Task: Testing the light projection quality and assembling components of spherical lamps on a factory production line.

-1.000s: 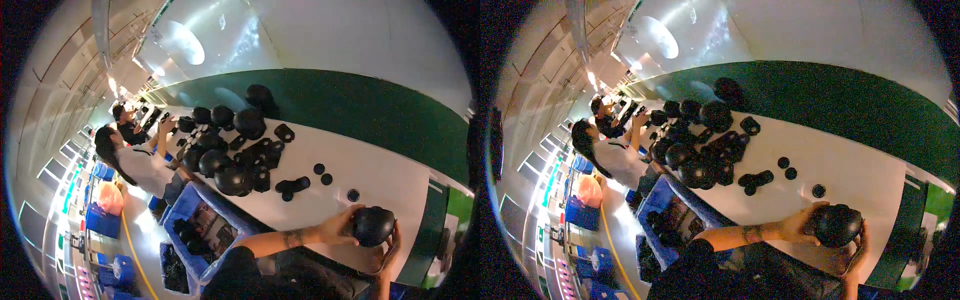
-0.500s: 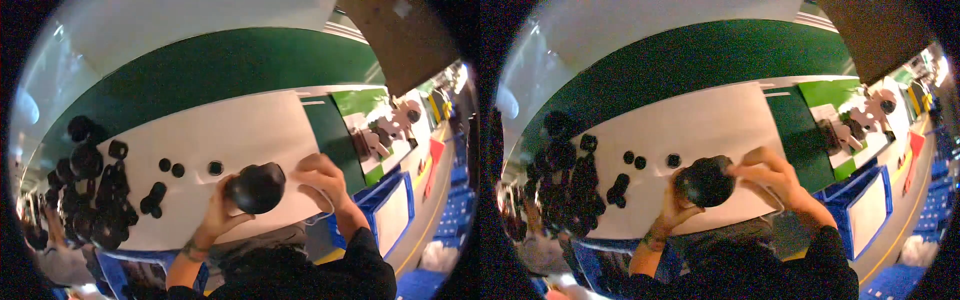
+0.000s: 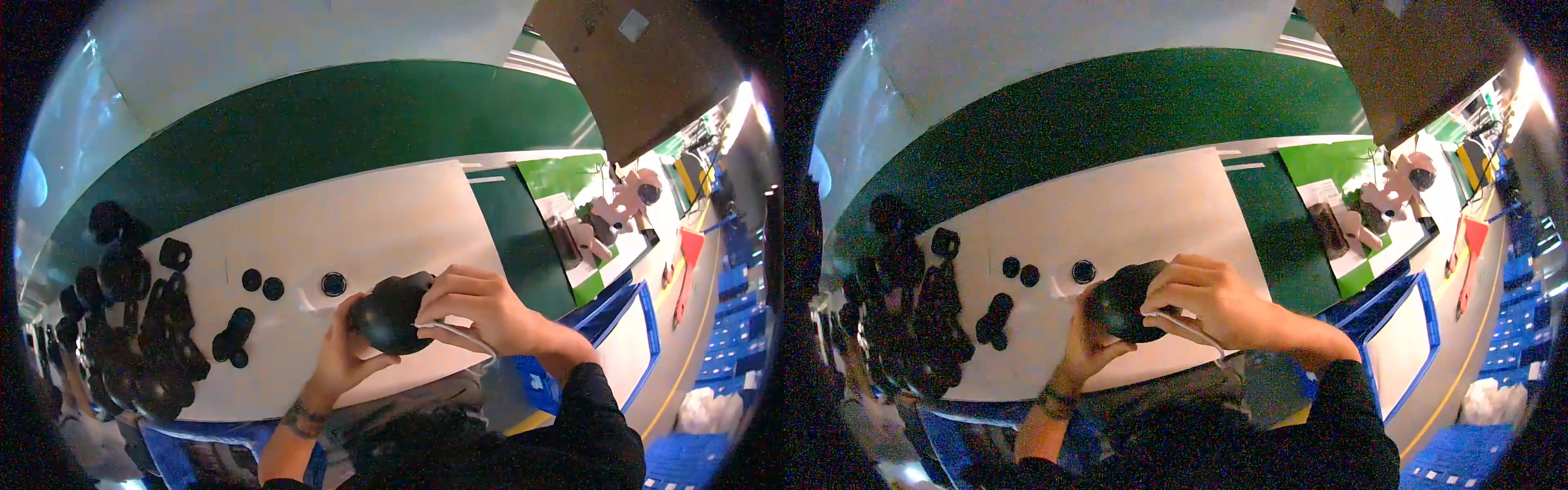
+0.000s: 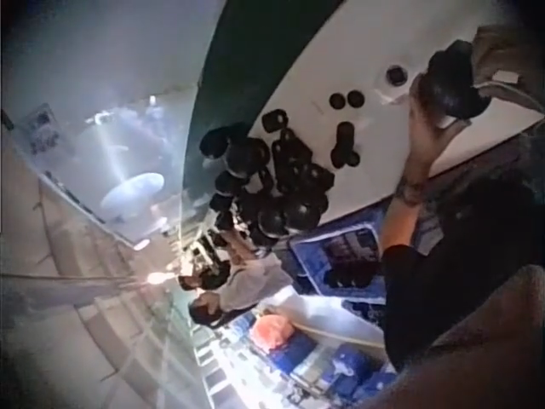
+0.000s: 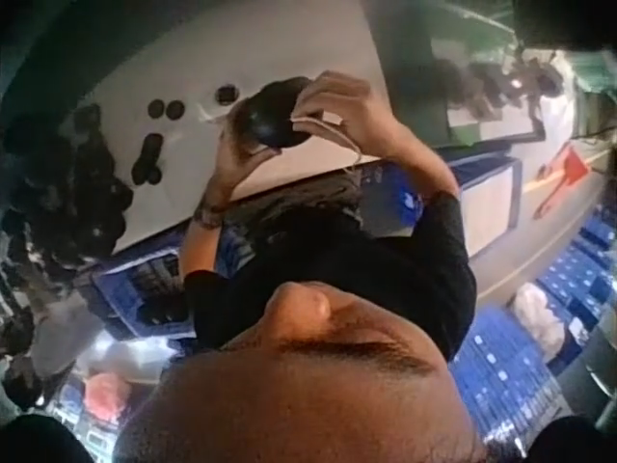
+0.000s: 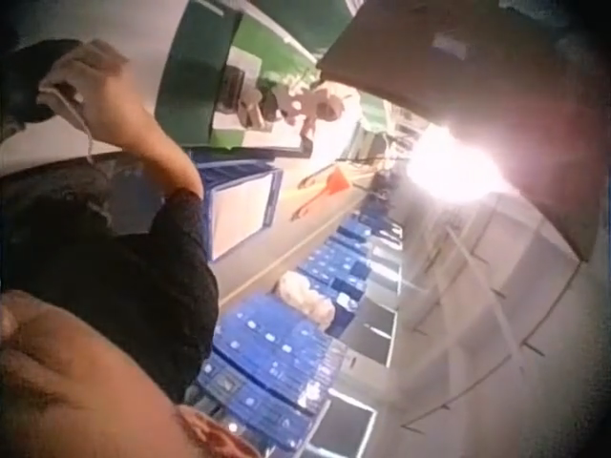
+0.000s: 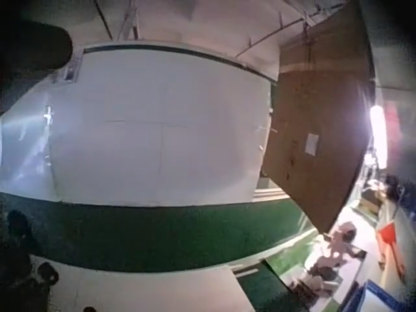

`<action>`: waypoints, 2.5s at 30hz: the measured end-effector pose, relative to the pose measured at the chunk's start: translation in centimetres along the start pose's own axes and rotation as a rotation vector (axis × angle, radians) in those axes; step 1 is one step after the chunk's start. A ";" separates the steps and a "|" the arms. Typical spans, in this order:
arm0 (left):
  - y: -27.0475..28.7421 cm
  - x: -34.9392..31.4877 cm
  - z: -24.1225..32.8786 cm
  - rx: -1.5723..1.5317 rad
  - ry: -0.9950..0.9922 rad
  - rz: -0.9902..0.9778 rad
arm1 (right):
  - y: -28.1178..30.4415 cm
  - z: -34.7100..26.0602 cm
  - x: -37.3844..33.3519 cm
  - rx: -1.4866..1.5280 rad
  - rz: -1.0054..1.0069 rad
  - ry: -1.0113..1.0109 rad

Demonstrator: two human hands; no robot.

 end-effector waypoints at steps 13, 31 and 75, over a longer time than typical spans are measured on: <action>-0.8 -0.1 -0.2 0.091 -0.045 -0.008 | -1.6 -2.8 1.3 -0.439 -0.158 -0.045; -0.4 1.6 1.4 -0.137 0.048 -0.130 | -2.6 5.8 -4.6 -0.076 -0.105 -0.432; 2.5 0.6 2.4 0.189 -0.016 -0.010 | -3.5 8.2 -4.1 -0.199 -0.057 -0.327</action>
Point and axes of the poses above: each hand's wrist, its own x-axis towards the middle knuckle, its own y-axis out of the back of the hand, z = x × y, the point moved 9 cm from there along x, towards the middle knuckle, and after that the axes turned 2 degrees about -y, right-handed, at the moved point
